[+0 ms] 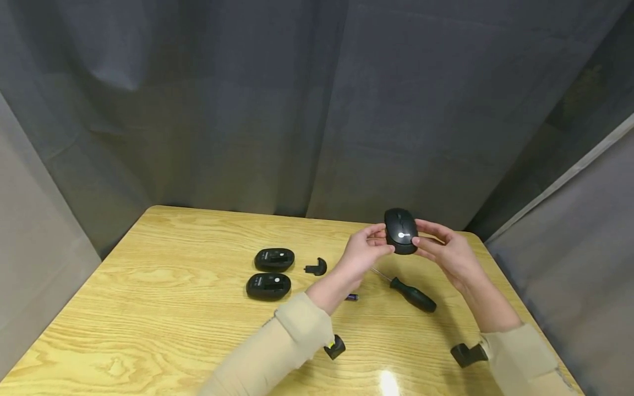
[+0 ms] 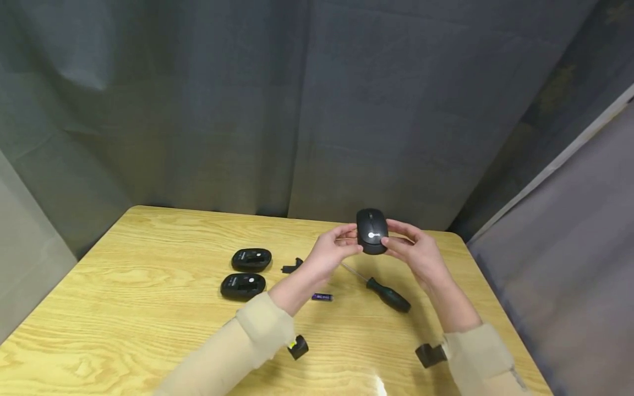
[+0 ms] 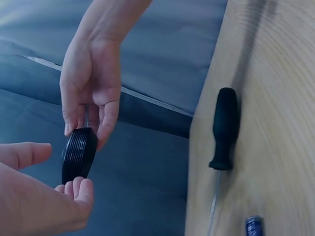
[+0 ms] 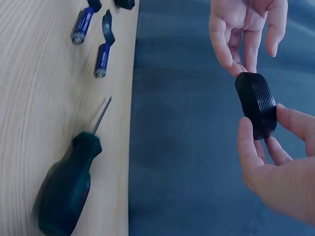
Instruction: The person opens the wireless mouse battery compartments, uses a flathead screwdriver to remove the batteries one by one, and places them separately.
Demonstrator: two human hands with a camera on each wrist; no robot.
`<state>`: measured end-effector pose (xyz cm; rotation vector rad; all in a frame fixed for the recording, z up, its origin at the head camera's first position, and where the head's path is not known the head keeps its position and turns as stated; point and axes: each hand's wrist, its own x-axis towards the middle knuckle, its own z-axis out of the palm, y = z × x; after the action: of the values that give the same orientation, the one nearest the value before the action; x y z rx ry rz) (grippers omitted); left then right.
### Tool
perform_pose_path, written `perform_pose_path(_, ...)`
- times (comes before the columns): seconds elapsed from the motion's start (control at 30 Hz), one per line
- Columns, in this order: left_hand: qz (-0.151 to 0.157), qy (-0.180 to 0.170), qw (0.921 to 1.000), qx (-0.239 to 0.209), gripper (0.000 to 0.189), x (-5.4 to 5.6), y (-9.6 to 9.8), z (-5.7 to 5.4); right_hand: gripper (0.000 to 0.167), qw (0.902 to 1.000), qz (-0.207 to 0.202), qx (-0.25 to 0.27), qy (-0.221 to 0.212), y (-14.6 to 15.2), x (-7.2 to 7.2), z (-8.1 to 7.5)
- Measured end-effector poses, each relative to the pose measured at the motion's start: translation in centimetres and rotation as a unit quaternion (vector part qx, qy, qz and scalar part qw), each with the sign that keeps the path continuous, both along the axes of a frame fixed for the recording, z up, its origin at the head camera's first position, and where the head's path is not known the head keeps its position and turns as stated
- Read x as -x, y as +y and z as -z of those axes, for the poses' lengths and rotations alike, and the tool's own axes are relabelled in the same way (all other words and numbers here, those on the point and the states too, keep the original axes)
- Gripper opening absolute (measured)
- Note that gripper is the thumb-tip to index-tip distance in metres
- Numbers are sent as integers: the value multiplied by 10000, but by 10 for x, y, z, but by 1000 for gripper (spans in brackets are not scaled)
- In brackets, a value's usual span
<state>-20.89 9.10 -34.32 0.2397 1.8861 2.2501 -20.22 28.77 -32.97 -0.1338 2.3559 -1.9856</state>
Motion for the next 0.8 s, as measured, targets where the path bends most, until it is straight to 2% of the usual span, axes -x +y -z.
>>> perform_pose_path(0.2,-51,367,9986,367,51,-9,-13,-14,59,9979,-11,534,363,-13,-10,-10)
perform_pose_path(0.43,-195,1106,9919,593,50,-20,-25,-27,53,9947,100,812,620,-27,-24,-24)
perform_pose_path(0.8,-392,1991,9765,730,45,-36,-48,-35,50,9934,168,874,729,-49,-46,-35)
